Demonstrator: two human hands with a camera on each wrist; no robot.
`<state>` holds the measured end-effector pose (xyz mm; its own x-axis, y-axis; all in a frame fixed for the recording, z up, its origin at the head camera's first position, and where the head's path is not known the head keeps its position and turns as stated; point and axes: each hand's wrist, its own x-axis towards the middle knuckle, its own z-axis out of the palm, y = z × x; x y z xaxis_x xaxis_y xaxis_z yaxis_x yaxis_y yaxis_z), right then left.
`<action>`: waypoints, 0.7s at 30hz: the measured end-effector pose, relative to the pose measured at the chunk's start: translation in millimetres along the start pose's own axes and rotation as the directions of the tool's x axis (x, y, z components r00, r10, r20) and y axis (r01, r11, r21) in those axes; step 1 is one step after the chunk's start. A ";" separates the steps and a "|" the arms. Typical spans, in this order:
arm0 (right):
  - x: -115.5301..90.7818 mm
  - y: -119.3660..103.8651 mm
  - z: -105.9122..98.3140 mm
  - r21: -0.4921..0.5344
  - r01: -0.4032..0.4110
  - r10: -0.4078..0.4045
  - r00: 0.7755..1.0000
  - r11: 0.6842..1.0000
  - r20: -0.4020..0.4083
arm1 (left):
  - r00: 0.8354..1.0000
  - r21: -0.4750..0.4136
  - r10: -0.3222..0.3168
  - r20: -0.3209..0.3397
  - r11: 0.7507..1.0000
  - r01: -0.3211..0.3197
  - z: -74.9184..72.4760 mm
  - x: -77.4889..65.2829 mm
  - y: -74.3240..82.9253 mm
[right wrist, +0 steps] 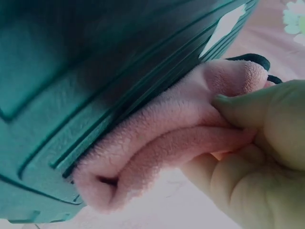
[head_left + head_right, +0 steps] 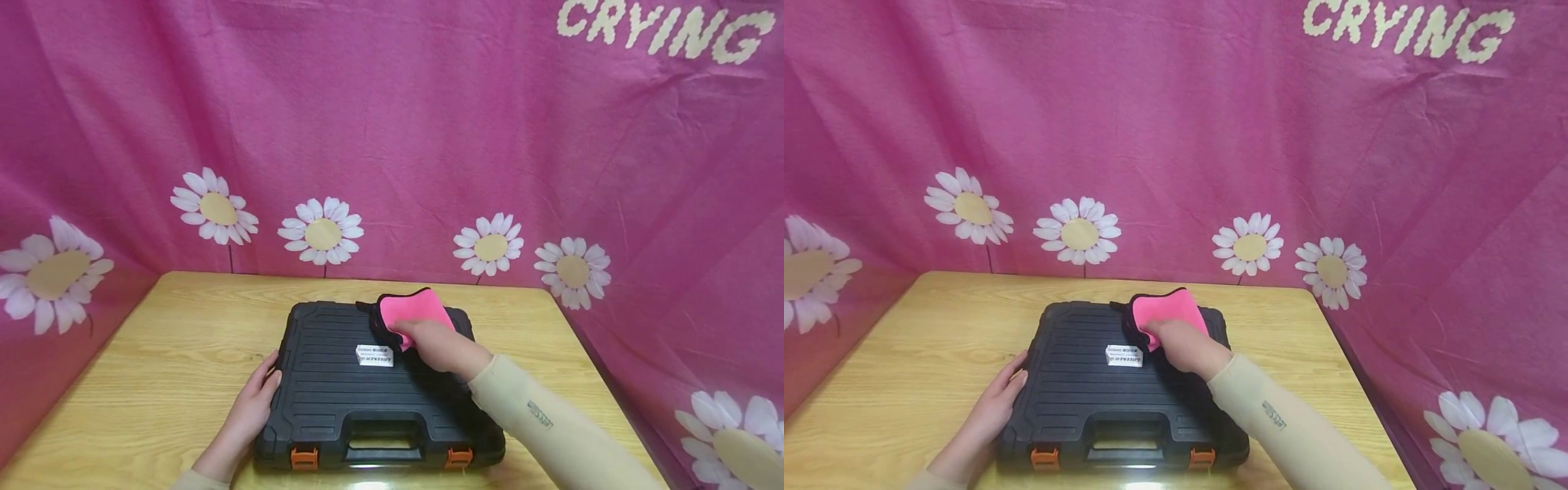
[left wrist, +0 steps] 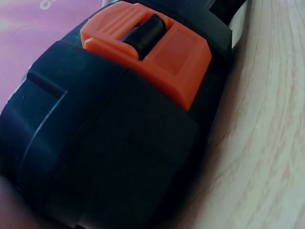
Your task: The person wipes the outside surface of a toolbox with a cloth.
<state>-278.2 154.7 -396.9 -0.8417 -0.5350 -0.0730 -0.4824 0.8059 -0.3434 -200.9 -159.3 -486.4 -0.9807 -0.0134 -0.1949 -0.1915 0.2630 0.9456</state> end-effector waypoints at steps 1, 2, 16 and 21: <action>-4.6 -1.7 0.5 -0.039 0.034 -0.034 0.999 0.999 0.006 | 1.000 0.001 -0.003 0.001 1.000 0.003 0.0 -0.1 0.3; -9.4 -4.0 0.7 -0.049 0.040 -0.039 0.999 0.998 0.015 | 1.000 0.002 -0.003 0.003 1.000 0.003 0.2 -0.1 0.6; -80.5 -33.9 14.3 -0.140 0.147 -0.138 0.988 0.979 0.074 | 1.000 -0.049 0.006 0.023 0.999 -0.004 -0.4 0.7 -0.8; -105.1 -44.5 19.6 0.015 0.050 -0.052 0.985 0.999 0.162 | 1.000 -0.030 -0.005 0.023 1.000 0.005 -0.5 1.4 -1.5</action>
<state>-163.5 170.2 -392.3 -0.7654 -0.6098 -0.2057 -0.5202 0.7744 -0.3603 -202.0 -160.2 -488.0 -0.9787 0.0075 -0.2051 -0.1977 0.2342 0.9519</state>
